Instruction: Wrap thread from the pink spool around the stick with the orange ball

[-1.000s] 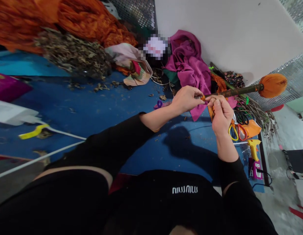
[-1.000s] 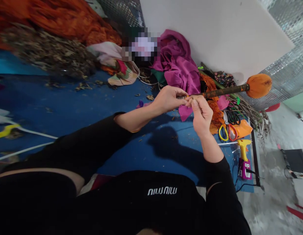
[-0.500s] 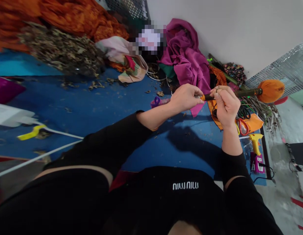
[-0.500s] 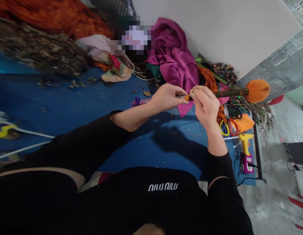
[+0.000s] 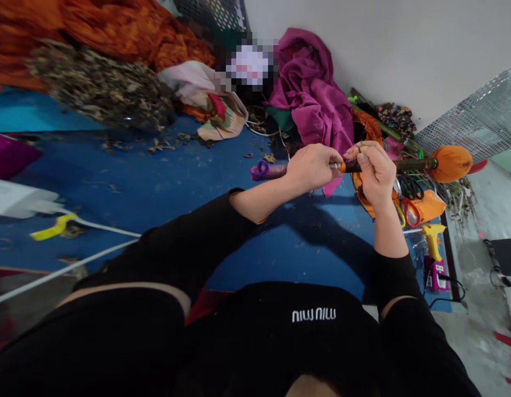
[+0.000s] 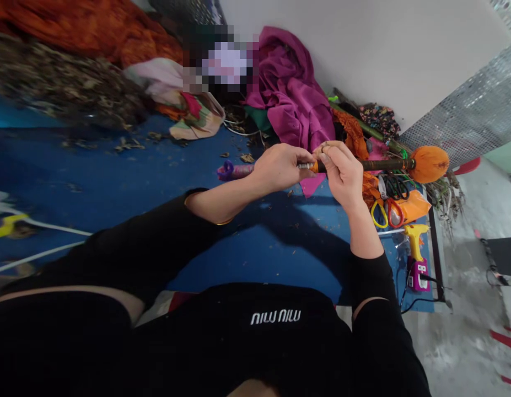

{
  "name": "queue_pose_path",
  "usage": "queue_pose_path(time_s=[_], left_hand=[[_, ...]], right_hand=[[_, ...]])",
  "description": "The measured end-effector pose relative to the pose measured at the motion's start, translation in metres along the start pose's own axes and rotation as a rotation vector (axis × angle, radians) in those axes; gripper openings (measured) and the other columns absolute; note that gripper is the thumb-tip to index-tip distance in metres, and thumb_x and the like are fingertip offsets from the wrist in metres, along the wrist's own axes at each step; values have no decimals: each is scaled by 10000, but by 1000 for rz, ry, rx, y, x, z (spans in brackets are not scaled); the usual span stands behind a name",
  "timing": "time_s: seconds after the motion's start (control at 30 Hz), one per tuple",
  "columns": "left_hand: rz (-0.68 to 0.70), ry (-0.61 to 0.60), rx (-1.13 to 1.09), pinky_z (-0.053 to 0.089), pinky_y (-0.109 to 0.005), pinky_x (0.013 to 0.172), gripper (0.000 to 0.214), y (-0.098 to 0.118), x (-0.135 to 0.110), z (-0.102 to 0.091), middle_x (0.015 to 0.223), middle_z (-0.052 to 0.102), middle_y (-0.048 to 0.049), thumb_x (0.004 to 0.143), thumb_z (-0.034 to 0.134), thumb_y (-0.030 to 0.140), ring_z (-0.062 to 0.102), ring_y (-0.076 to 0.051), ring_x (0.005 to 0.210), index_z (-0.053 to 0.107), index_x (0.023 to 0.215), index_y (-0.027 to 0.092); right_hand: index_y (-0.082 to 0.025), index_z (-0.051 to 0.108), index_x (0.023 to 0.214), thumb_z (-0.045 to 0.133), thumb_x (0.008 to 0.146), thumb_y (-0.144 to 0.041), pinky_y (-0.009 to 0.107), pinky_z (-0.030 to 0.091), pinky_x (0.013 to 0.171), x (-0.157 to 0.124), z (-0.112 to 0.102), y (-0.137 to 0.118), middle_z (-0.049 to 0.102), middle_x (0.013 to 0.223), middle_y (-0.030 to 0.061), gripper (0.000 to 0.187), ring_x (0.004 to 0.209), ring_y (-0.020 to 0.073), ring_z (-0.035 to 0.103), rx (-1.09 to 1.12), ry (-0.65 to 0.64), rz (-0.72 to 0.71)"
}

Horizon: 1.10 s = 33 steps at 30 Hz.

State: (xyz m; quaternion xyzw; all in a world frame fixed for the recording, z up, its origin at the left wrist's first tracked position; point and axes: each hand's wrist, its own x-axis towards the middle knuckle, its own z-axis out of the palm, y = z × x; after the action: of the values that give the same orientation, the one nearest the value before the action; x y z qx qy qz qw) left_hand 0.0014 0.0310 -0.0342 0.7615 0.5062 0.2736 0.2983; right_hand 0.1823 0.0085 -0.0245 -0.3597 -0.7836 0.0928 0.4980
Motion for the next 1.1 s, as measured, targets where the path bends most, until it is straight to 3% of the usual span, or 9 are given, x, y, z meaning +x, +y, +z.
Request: queue_pose_path(time_s=[0.37, 0.63, 0.8, 0.97, 1.1], left_hand=[[127, 5, 315, 560, -397, 833, 362, 6, -10, 1, 1081, 857, -117, 948, 633, 319, 799, -359, 1075, 826, 1237, 216], [216, 82, 333, 512, -351, 762, 462, 1, -12, 9, 1024, 859, -87, 920, 598, 243, 805, -297, 974, 770, 1349, 261], [277, 92, 315, 486, -334, 721, 375, -3, -11, 9, 995, 864, -67, 921, 595, 230, 801, -271, 933, 842, 1201, 261], [292, 87, 365, 506, -345, 755, 341, -4, -9, 4, 1056, 864, -77, 931, 590, 233, 801, -284, 976, 860, 1139, 241], [232, 103, 342, 501, -337, 754, 310, -5, -5, -4, 1040, 865, -49, 931, 620, 281, 796, -271, 985, 861, 1126, 275]], right_hand=[[-216, 698, 899, 457, 1099, -551, 313, 560, 863, -1, 2, 10, 732, 944, 42, 459, 901, 149, 687, -59, -69, 197], [-225, 661, 868, 485, 1093, -488, 313, 520, 815, -1, -1, 8, 704, 892, 32, 388, 841, 154, 643, -89, -72, 253], [-226, 668, 856, 471, 1087, -536, 332, 538, 858, -2, 2, 10, 720, 905, 46, 434, 876, 165, 661, -72, -81, 264], [-211, 651, 780, 593, 1006, -623, 334, 595, 870, 1, 1, 11, 732, 1045, 63, 474, 899, 156, 726, 163, 13, 379], [-203, 656, 784, 745, 901, -591, 246, 586, 647, 6, -28, 7, 726, 927, 10, 414, 638, 83, 672, 418, 183, 579]])
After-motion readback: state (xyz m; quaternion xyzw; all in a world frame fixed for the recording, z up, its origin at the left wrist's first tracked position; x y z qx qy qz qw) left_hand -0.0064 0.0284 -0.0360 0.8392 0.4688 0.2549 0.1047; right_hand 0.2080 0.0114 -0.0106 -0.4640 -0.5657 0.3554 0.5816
